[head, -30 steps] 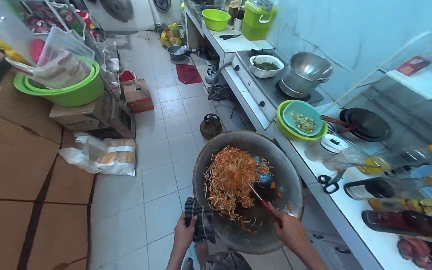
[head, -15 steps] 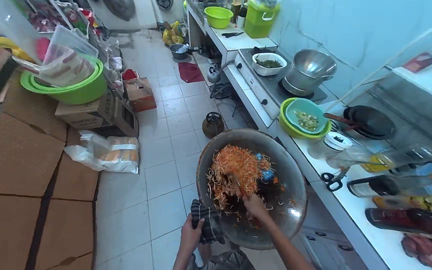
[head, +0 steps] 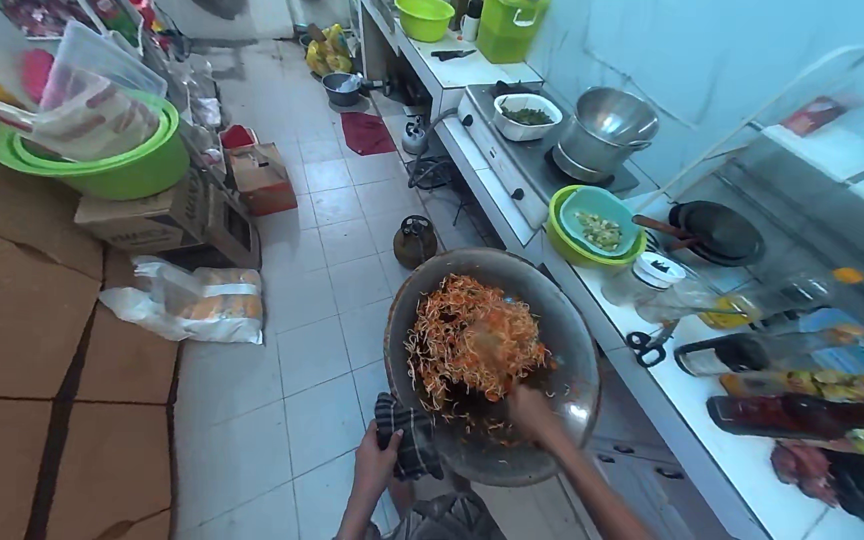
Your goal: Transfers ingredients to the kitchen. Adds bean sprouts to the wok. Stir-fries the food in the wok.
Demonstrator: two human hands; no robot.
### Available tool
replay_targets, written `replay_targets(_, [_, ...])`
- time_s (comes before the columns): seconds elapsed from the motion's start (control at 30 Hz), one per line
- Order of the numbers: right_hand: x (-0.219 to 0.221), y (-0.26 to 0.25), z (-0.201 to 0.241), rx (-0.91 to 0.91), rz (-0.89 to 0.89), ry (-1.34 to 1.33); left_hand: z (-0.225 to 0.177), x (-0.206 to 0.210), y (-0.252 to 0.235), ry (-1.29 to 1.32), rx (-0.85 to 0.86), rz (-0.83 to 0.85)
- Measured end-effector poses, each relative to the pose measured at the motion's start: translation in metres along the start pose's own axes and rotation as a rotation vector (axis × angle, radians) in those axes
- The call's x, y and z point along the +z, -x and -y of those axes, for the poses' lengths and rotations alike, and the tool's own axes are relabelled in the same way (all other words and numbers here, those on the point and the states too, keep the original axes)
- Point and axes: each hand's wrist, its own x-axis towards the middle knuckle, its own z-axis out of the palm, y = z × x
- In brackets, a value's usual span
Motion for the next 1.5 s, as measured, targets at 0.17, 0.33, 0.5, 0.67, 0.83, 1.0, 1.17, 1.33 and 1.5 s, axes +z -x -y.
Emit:
replay_targets(0.17, [-0.041, 0.035, -0.034, -0.180, 0.277, 0.205, 0.004, -0.001, 0.001, 0.033, 0.016, 0.010])
replay_targets(0.33, [-0.082, 0.047, -0.041, -0.105, 0.428, 0.530, 0.003, 0.002, 0.005, 0.014, 0.003, -0.002])
replay_targets(0.5, [0.017, -0.012, 0.025, -0.281, 0.090, 0.091, 0.002, 0.003, 0.008, 0.003, 0.002, -0.016])
replay_targets(0.67, [0.049, -0.065, 0.032, -0.108, -0.133, -0.580, 0.003, -0.002, 0.008, 0.010, -0.001, 0.029])
replay_targets(0.83, [-0.018, 0.003, -0.038, 0.008, 0.016, -1.164, 0.004, 0.001, 0.007, 0.036, -0.004, 0.013])
replay_targets(1.0, [-0.010, -0.003, -0.042, 0.073, -0.032, -0.264, 0.000, 0.005, 0.007, 0.014, -0.009, 0.004])
replay_targets(1.17, [0.021, 0.046, -0.036, -0.067, 0.260, 0.033, 0.008, 0.001, 0.008, 0.045, 0.024, -0.011])
replay_targets(1.33, [-0.061, 0.060, -0.081, 0.034, 0.332, 0.361, 0.007, 0.001, 0.004, 0.091, 0.035, -0.051])
replay_targets(1.5, [-0.100, -0.005, -0.053, 0.140, -0.057, 0.504, 0.002, 0.002, 0.004, 0.092, 0.042, -0.076])
